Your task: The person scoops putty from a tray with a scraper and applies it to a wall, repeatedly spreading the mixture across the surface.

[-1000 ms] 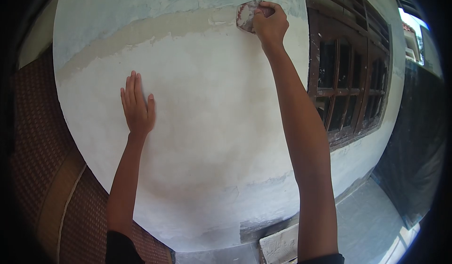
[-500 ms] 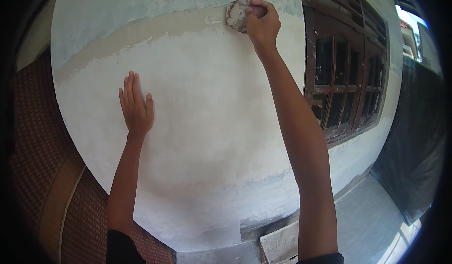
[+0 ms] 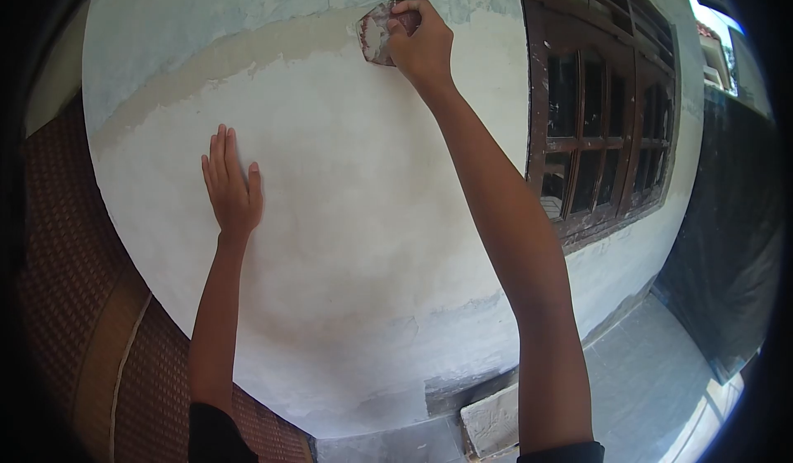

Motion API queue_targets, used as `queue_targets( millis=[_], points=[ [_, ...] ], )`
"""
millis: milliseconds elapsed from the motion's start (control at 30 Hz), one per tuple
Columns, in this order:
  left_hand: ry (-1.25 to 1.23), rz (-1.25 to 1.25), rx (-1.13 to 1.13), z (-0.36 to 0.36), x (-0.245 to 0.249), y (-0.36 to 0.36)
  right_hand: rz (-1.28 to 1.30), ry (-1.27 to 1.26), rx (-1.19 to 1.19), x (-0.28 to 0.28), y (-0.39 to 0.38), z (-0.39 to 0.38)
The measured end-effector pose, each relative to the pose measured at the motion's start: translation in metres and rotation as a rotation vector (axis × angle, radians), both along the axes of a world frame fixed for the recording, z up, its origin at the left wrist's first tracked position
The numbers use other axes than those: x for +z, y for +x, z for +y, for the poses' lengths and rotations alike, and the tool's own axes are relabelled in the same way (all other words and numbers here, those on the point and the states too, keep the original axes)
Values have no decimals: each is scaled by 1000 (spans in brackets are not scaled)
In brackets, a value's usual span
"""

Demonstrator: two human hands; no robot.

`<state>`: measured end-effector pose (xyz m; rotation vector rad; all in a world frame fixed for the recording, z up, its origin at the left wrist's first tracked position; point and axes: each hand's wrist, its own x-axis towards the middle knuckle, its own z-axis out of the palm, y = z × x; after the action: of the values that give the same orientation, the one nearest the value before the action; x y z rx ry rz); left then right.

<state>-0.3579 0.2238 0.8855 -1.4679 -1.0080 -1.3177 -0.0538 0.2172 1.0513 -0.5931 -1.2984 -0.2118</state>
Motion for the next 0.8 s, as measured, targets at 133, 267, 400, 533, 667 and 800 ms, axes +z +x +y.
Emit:
queue_targets(
  millis=[133,267,400,533,667,800],
  points=[
    [13,-1,6,1,-1,1,247,-23,-66,2,38,8],
    [28,1,10,1,-1,1,229,98,76,6,11,-11],
    [-11,16,-4,0,1,-1,1,38,-69,2,-5,-4],
    [19,-8,3,3,-1,2,291,-8,-43,5,36,5],
    [24,-10,16,0,0,2,126,189,16,10,2,4],
    [12,10,23,-1,0,0,48,37,-69,12,-4,9]
  ],
)
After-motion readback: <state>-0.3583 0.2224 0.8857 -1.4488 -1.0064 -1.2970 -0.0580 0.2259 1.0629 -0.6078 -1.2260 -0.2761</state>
